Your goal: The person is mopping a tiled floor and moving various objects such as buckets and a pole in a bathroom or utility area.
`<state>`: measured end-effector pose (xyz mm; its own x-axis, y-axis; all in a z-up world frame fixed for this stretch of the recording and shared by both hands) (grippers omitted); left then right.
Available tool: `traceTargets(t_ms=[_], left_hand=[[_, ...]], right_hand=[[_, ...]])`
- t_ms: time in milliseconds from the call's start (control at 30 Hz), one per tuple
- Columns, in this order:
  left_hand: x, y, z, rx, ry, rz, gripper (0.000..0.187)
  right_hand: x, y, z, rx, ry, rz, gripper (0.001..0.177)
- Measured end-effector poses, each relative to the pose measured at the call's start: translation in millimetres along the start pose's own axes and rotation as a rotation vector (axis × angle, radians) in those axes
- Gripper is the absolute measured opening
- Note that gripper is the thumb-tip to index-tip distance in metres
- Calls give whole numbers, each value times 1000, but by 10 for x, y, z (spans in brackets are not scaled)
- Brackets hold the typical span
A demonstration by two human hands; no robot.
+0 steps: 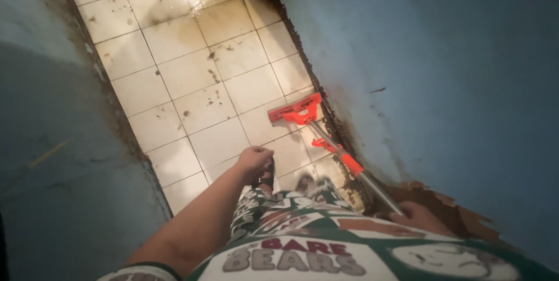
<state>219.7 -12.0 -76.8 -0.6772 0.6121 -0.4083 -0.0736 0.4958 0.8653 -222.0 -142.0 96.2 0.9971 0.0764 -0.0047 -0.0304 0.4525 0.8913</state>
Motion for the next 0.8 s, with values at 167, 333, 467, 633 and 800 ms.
traceTargets(t_ms=[167,333,467,633,800], left_hand=[[-68,72,-126,17,-3,55,19],[-71,74,-161,21,-46,48,19],[-185,162,-274,18,38,94,17],[-250,-25,-283,-10,-156,-6,31],[-583,163,-434,-150,-48,36,29]], right_hand=[[718,432,595,-39,37,-160,40],[1037,-617,1206,-140,184,11,38],[1930,-1175,1767,-140,162,167,38],[2219,-1524,1905,-85,131,244,36],[1133,-730,1157,-72,72,47,42]])
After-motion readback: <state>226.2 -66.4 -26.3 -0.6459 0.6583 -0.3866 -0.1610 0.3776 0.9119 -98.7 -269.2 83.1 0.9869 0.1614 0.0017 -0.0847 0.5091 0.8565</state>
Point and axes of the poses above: each hand's wrist, its own y-axis away from the middle knuckle, its own z-axis out of the back of the hand, x = y × z, the point moved 2 cm from there along -y, towards the middle knuckle, and after that the axes turned 12 degrees about y, right-handed, at the moved point
